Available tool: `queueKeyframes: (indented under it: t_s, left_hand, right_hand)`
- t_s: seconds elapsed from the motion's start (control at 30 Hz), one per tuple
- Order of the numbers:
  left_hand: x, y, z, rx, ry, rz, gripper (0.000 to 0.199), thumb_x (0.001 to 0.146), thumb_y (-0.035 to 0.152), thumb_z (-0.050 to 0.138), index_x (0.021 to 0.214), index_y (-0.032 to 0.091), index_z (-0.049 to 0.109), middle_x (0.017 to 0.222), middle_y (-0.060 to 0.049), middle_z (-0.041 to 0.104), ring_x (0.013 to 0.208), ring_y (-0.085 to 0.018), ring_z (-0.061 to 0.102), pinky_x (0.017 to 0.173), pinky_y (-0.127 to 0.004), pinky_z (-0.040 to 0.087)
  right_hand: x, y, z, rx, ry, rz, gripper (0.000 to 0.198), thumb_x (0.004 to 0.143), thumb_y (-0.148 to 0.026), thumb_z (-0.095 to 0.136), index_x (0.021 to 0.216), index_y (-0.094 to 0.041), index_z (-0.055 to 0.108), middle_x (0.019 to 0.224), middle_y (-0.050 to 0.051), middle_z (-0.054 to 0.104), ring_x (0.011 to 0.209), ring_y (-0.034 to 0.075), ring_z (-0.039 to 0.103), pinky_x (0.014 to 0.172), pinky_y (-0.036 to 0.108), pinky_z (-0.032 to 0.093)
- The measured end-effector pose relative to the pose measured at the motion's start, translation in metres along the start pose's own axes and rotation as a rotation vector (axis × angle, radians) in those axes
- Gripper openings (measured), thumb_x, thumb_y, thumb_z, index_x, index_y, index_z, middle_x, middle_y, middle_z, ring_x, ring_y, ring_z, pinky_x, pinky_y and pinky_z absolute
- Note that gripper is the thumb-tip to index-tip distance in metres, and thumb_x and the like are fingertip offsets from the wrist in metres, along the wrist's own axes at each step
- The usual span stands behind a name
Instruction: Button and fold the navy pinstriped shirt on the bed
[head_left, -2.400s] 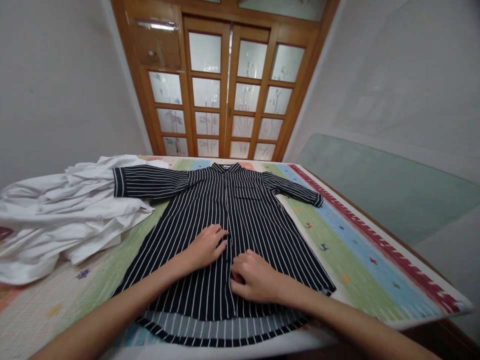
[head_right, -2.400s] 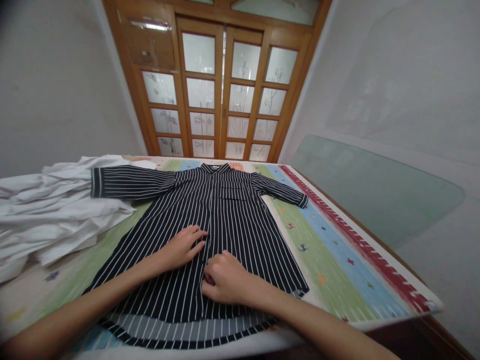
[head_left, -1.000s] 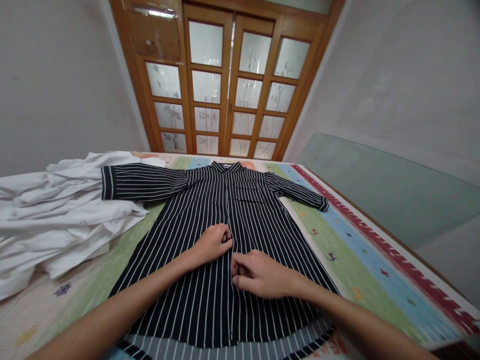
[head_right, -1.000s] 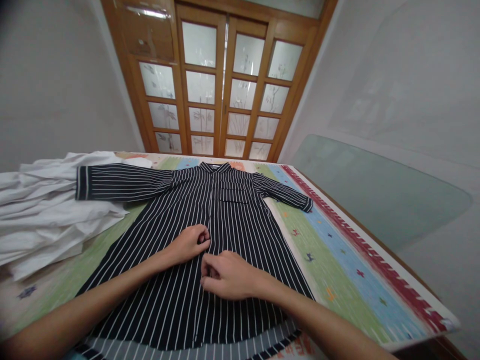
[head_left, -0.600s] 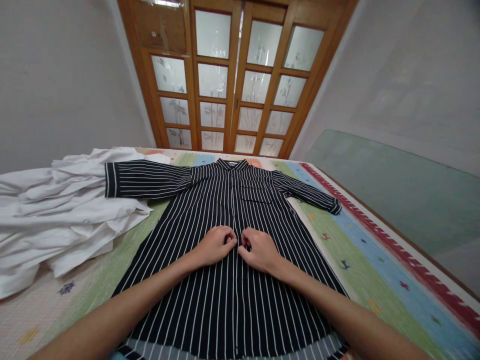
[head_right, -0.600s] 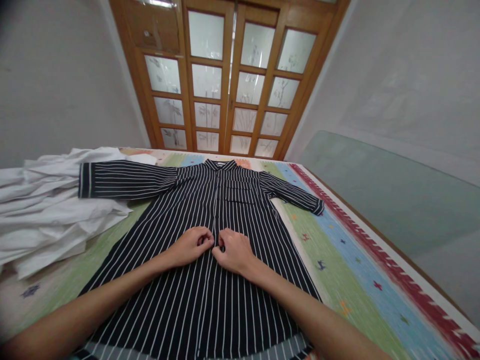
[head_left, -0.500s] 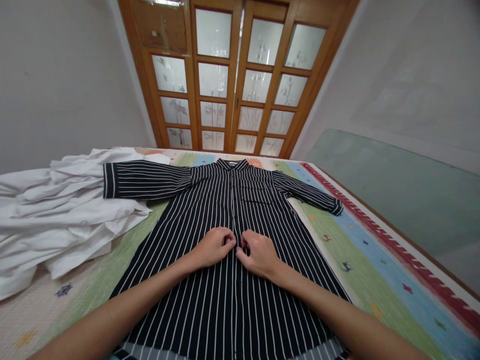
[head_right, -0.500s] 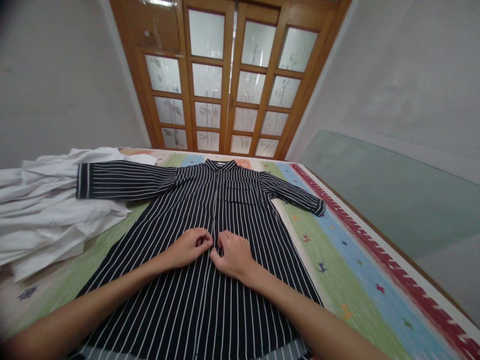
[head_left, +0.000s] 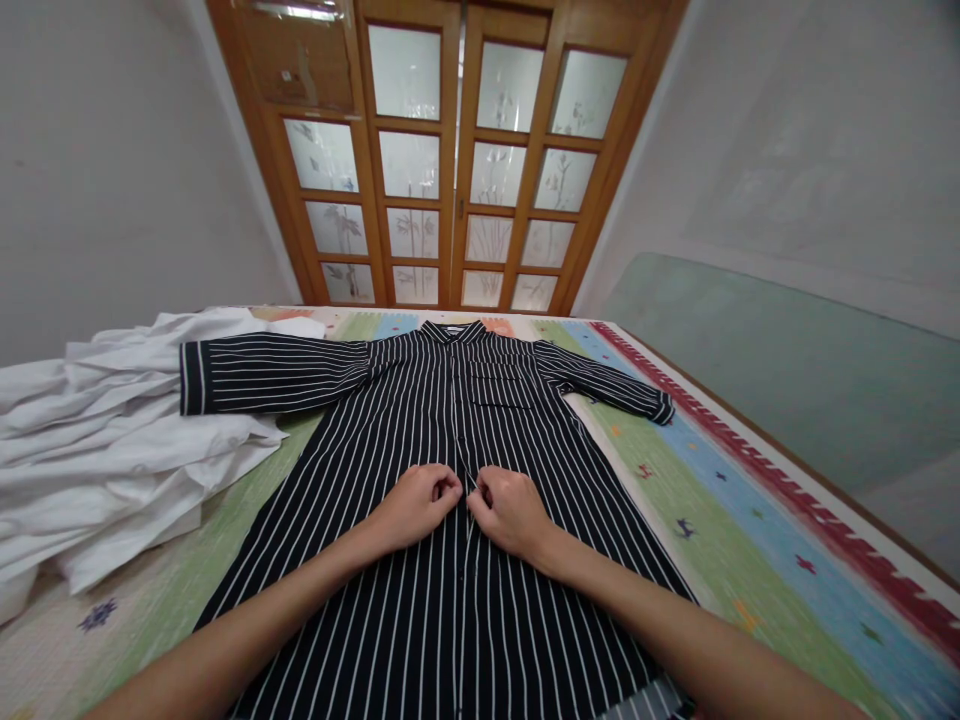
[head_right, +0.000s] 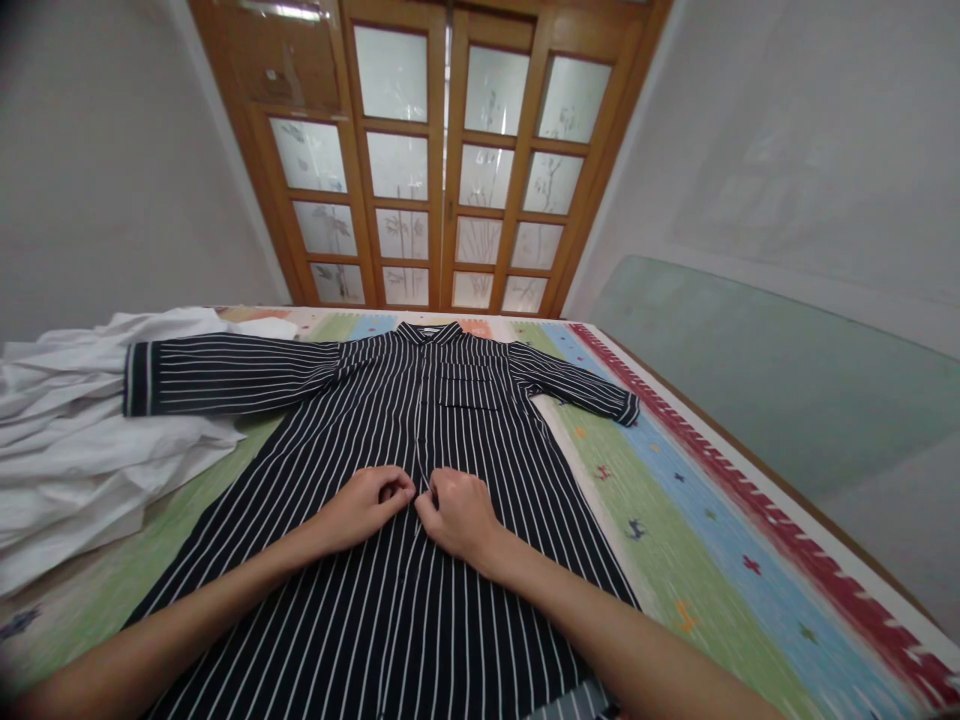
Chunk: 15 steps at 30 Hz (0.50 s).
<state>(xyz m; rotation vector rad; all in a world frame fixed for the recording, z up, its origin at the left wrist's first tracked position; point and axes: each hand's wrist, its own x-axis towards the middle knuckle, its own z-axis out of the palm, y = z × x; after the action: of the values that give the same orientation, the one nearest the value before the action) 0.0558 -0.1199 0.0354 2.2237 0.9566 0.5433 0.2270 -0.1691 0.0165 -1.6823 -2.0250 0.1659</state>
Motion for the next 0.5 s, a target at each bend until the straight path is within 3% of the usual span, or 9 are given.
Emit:
queueKeyframes:
  t_s: [0.23, 0.37, 0.5]
  left_hand:
    - [-0.002, 0.000, 0.002, 0.023, 0.000, 0.008, 0.009, 0.080, 0.023, 0.057, 0.082, 0.017, 0.064, 0.074, 0.000, 0.062, 0.070, -0.015, 0.058, 0.069, -0.027, 0.045]
    - [-0.001, 0.005, -0.002, 0.021, 0.000, 0.015, 0.008, 0.079, 0.019, 0.056, 0.080, 0.016, 0.064, 0.075, -0.001, 0.063, 0.069, -0.015, 0.058, 0.067, -0.026, 0.045]
    - [0.000, 0.008, -0.004, -0.004, -0.013, -0.025, 0.010, 0.079, 0.019, 0.056, 0.079, 0.016, 0.065, 0.071, -0.001, 0.064, 0.063, -0.013, 0.058, 0.061, -0.025, 0.045]
  right_hand:
    - [0.011, 0.015, -0.006, 0.433, -0.005, 0.051, 0.008, 0.067, -0.009, 0.054, 0.066, -0.017, 0.056, 0.056, -0.004, 0.053, 0.053, 0.010, 0.049, 0.055, 0.021, 0.036]
    - [0.015, 0.023, -0.007, 0.629, -0.060, 0.122, 0.007, 0.072, -0.015, 0.053, 0.067, -0.018, 0.058, 0.056, -0.004, 0.055, 0.049, 0.009, 0.050, 0.049, 0.020, 0.036]
    - [0.016, 0.024, -0.007, 0.782, -0.203, 0.212, 0.012, 0.077, -0.021, 0.050, 0.066, -0.019, 0.055, 0.046, -0.007, 0.049, 0.035, 0.008, 0.045, 0.037, 0.020, 0.031]
